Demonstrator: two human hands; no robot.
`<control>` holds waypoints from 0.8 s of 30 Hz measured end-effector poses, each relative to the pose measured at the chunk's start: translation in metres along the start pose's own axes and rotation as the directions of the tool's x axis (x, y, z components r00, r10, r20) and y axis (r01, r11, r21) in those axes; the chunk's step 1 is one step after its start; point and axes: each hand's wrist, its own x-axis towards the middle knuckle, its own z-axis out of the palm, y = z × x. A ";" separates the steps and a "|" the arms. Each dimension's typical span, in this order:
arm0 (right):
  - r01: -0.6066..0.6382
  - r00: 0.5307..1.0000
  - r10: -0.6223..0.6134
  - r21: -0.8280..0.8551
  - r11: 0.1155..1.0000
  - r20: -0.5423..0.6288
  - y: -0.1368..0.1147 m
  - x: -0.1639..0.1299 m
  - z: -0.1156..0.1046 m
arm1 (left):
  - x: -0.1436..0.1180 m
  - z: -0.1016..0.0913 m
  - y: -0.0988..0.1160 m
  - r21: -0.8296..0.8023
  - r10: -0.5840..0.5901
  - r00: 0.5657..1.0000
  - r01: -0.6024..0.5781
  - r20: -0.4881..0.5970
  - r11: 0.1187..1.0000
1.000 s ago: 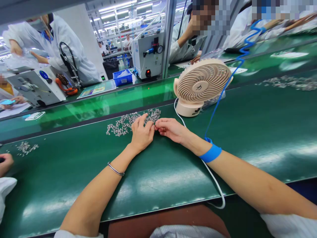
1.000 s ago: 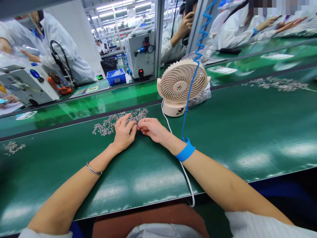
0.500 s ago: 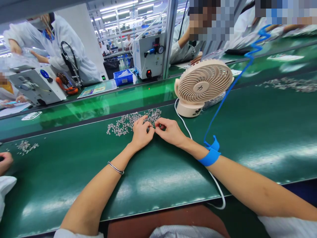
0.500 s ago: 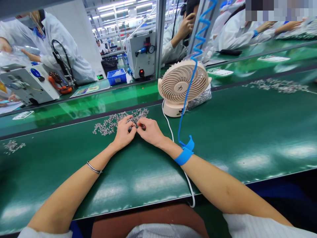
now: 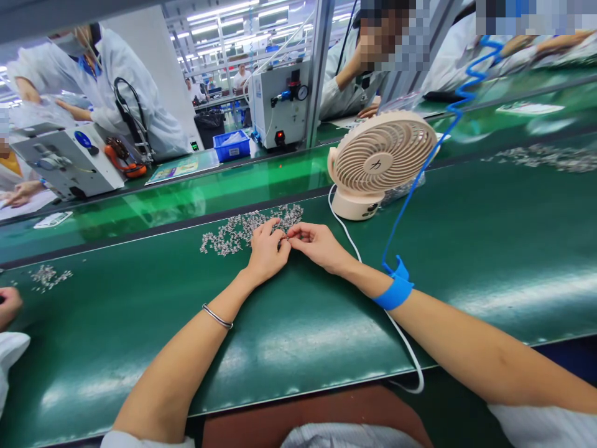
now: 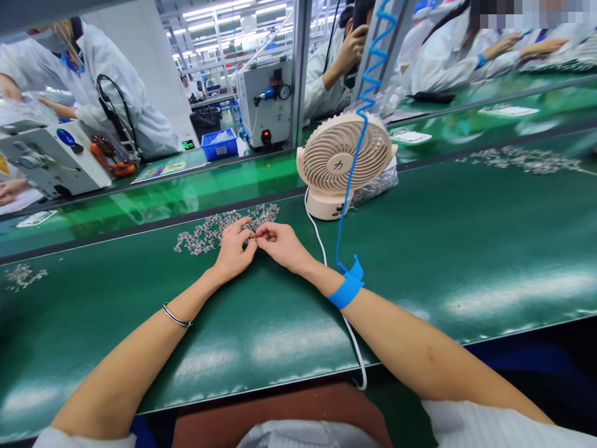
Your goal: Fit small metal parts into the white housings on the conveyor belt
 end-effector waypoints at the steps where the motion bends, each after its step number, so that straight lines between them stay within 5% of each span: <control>1: -0.022 1.000 0.022 0.034 0.999 -0.012 -0.001 0.000 0.000 | 0.000 0.000 0.000 0.005 0.007 1.000 -0.007 0.002 1.000; 10: -0.229 0.971 0.233 0.066 0.971 -0.058 -0.014 0.000 -0.002 | -0.005 -0.001 0.009 0.040 0.100 0.994 -0.101 0.034 0.994; 15: -0.238 0.970 0.239 0.017 0.971 -0.045 -0.013 -0.001 -0.002 | -0.005 -0.001 0.010 0.031 0.100 0.994 -0.102 0.043 0.994; 20: -0.040 0.999 0.039 -0.087 0.995 -0.015 -0.008 -0.004 -0.003 | 0.002 -0.004 0.003 -0.010 0.023 0.999 -0.023 0.032 1.000; 24: 0.198 0.980 -0.187 -0.333 0.922 0.063 -0.003 -0.006 -0.004 | 0.008 -0.006 -0.004 -0.046 -0.041 0.998 0.043 0.040 0.998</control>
